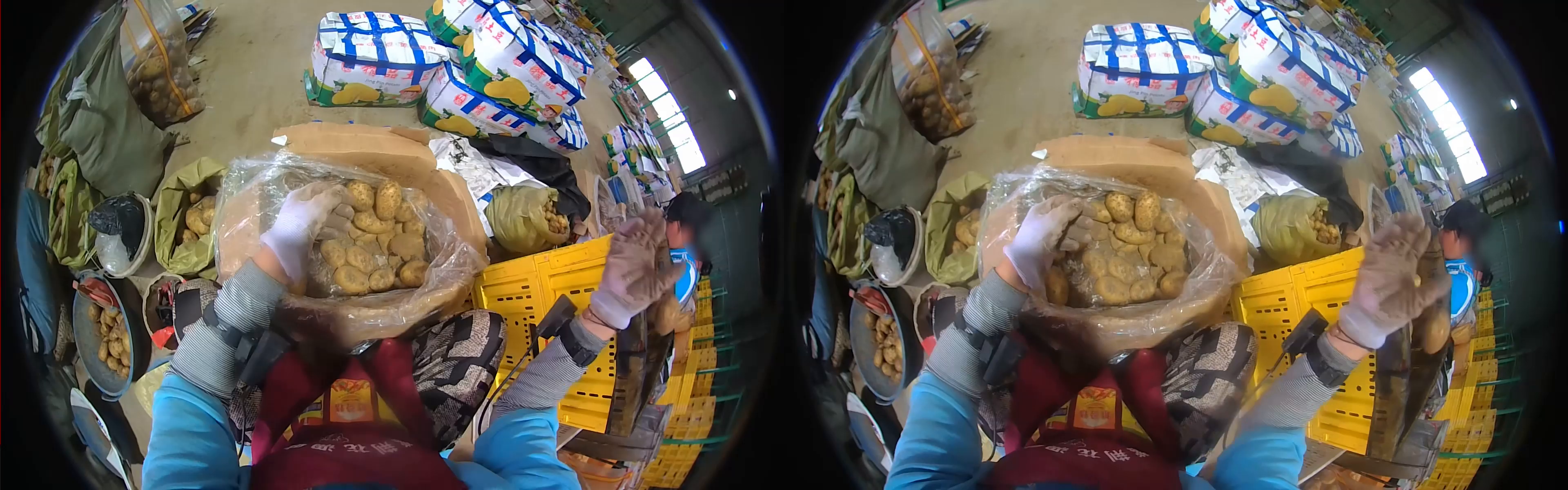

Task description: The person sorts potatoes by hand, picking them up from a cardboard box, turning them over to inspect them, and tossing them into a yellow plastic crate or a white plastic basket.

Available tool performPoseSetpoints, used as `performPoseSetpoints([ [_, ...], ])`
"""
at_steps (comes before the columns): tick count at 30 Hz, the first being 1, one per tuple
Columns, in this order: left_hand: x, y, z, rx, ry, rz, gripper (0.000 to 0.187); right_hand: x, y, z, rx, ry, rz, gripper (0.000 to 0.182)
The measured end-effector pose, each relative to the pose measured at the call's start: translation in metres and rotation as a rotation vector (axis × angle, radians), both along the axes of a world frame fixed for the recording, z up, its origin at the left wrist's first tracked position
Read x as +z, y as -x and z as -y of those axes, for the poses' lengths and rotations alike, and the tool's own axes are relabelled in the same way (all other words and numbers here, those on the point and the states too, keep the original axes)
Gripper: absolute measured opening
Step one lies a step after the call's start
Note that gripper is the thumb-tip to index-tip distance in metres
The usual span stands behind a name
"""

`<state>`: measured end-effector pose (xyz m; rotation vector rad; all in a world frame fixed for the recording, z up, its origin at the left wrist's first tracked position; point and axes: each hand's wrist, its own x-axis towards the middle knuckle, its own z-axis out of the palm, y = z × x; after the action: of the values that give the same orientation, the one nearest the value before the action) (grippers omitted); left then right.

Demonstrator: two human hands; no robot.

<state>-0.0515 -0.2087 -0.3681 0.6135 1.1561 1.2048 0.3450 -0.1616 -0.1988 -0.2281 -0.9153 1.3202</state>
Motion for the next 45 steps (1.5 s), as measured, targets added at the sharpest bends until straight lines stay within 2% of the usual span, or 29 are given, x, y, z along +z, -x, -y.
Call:
performPoseSetpoints([
  [1, -0.004, 0.004, 0.003, 0.008, -0.018, 0.022, 0.026, -0.023, 0.034, -0.016, 0.002, 0.12, 0.182, 0.064],
  [3, 0.0, 0.009, 0.008, 0.007, -0.031, 0.05, 0.031, -0.086, 0.087, -0.038, 0.238, 0.121, 0.662, 0.049],
  [5, 0.004, 0.013, 0.011, 0.032, -0.032, 0.089, 0.032, -0.156, 0.139, -0.054, 0.458, 0.34, 1.229, 0.051],
  [6, 0.006, 0.016, 0.014, 0.044, -0.06, 0.128, 0.032, -0.188, 0.161, -0.055, 0.572, 0.118, 1.571, 0.051],
  [7, 0.008, 0.018, 0.017, 0.058, -0.09, 0.166, 0.032, -0.244, 0.174, -0.061, 0.731, 0.142, 1.666, 0.054],
  [9, 0.014, 0.025, 0.019, 0.078, -0.094, 0.195, 0.033, -0.285, 0.218, -0.06, 0.82, -0.316, 2.292, 0.05],
  [12, 0.014, 0.034, 0.016, 0.098, -0.038, 0.161, 0.032, -0.407, 0.245, -0.072, 0.757, -0.475, 2.355, 0.048],
  [15, 0.014, 0.036, 0.01, 0.204, -0.006, 0.074, 0.031, -0.451, 0.26, -0.073, 0.809, -0.336, 2.497, 0.043],
  [16, 0.019, 0.038, 0.009, 0.22, 0.054, 0.139, 0.029, -0.467, 0.26, -0.072, 0.764, -0.303, 2.567, 0.039],
  [17, 0.015, 0.039, 0.008, 0.217, 0.045, 0.157, 0.029, -0.509, 0.254, -0.073, 0.617, -0.377, 2.594, 0.036],
  [19, 0.011, 0.038, 0.007, 0.204, 0.015, 0.201, 0.029, -0.513, 0.252, -0.072, 0.456, -0.502, 2.599, 0.035],
  [20, 0.012, 0.037, 0.007, 0.198, 0.031, 0.204, 0.029, -0.512, 0.248, -0.074, 0.5, -0.431, 2.64, 0.035],
  [22, 0.016, 0.036, 0.005, 0.182, 0.046, 0.207, 0.029, -0.465, 0.253, -0.077, 0.568, -0.284, 2.717, 0.035],
  [25, 0.005, 0.031, 0.006, 0.201, -0.108, 0.143, 0.033, -0.446, 0.24, -0.072, 0.681, -0.25, 2.675, 0.036],
  [29, 0.007, 0.025, 0.01, 0.17, -0.072, 0.2, 0.034, -0.386, 0.217, -0.084, 0.606, 0.071, 2.376, 0.057],
  [30, 0.003, 0.023, 0.009, 0.146, -0.1, 0.171, 0.034, -0.368, 0.209, -0.09, 0.591, 0.221, 2.15, 0.068],
  [31, 0.001, 0.023, 0.007, 0.122, -0.134, 0.141, 0.034, -0.345, 0.201, -0.09, 0.562, 0.48, 1.902, 0.059],
  [33, 0.004, 0.018, 0.005, 0.07, -0.041, 0.181, 0.041, -0.339, 0.171, -0.101, 0.591, 0.659, 1.378, 0.058],
  [35, -0.001, 0.007, 0.0, 0.042, -0.055, 0.145, 0.042, -0.257, 0.169, -0.083, 0.562, 0.703, 1.238, 0.053],
  [36, -0.009, 0.002, -0.006, -0.014, -0.063, 0.054, 0.057, -0.224, 0.166, -0.073, 0.55, 0.719, 1.168, 0.051],
  [38, -0.004, -0.018, -0.004, -0.114, -0.162, 0.025, 0.065, -0.208, 0.157, -0.061, 0.393, 0.136, 1.16, 0.052],
  [39, -0.002, -0.026, -0.003, -0.163, -0.212, 0.006, 0.069, -0.191, 0.161, -0.05, 0.323, 0.087, 1.147, 0.054],
  [40, -0.007, -0.031, -0.006, -0.191, -0.233, 0.211, 0.076, -0.177, 0.168, -0.038, 0.214, 0.147, 1.176, 0.055],
  [42, -0.012, -0.035, -0.008, -0.2, -0.287, 0.169, 0.075, -0.167, 0.183, -0.019, -0.017, 0.161, 1.285, 0.059],
  [43, -0.016, -0.037, -0.009, -0.205, -0.31, 0.15, 0.075, -0.184, 0.192, -0.012, -0.312, -0.063, 1.274, 0.058],
  [45, -0.023, -0.041, -0.009, -0.205, -0.346, 0.108, 0.077, -0.184, 0.19, -0.005, -0.339, -0.11, 1.46, 0.051],
])
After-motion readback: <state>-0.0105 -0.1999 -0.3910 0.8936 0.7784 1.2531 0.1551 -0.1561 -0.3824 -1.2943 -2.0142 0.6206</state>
